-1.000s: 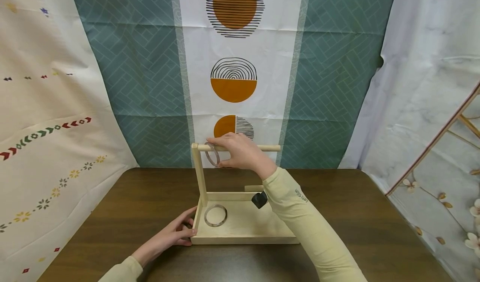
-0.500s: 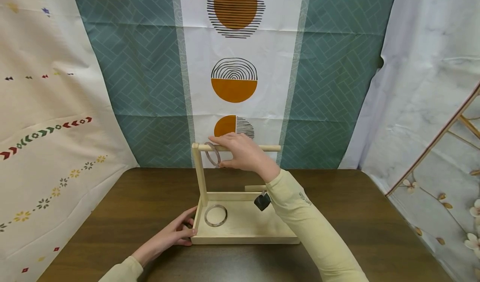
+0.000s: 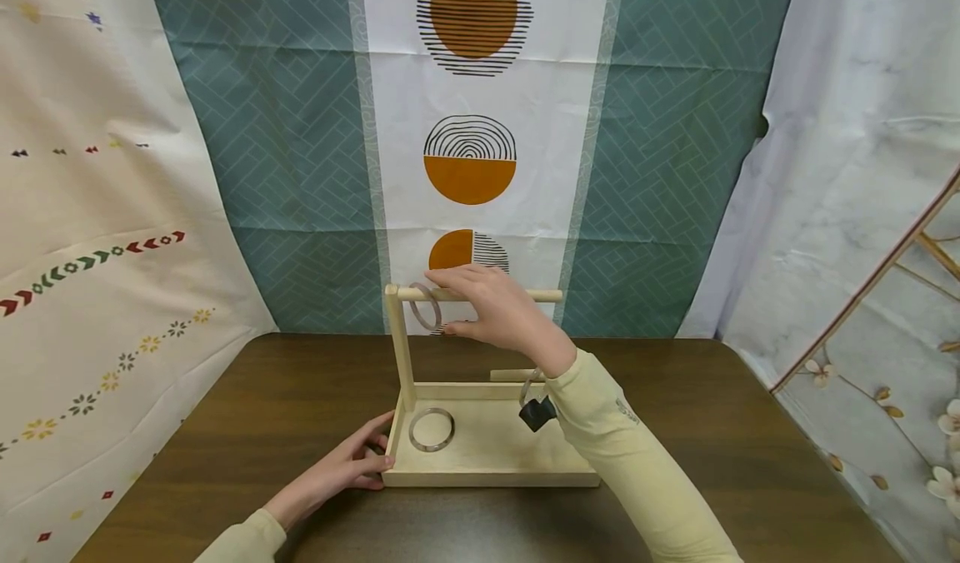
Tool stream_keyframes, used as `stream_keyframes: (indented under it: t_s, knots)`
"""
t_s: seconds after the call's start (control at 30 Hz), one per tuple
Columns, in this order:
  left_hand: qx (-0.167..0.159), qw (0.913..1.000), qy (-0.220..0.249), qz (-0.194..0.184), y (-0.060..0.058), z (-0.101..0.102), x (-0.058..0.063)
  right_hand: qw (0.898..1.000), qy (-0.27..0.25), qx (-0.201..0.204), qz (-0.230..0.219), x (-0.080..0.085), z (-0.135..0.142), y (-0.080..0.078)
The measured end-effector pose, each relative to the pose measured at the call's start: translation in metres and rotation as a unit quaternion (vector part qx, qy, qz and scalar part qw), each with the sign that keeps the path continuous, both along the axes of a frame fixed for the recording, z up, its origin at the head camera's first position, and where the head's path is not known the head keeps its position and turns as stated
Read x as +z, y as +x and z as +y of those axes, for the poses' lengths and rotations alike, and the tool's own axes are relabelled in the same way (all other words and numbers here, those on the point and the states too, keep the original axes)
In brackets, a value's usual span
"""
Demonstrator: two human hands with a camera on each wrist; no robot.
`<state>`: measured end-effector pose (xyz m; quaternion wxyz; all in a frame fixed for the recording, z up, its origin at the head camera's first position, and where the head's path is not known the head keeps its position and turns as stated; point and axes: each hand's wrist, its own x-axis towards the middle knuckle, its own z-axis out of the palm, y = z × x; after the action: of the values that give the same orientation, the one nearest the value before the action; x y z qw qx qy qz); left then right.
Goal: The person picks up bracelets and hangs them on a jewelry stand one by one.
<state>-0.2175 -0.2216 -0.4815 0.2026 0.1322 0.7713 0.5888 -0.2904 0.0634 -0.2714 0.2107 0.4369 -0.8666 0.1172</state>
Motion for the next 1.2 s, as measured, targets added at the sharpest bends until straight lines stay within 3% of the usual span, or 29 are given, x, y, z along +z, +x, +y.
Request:
stream_keyframes:
  t_s: [0.5, 0.93, 1.2]
  knots:
    - [-0.001, 1.0, -0.001, 0.001, 0.0, -0.001, 0.002, 0.993, -0.086, 0.049, 0.067, -0.005, 0.01, 0.015]
    - [-0.004, 1.0, 0.003, 0.0, 0.002, -0.001, 0.001, 0.988, -0.091, 0.081, 0.098, -0.016, 0.008, 0.025]
    - [-0.005, 1.0, 0.004, 0.001, 0.001, -0.001, 0.001, 0.986, -0.062, 0.096, 0.122, -0.026, 0.003, 0.029]
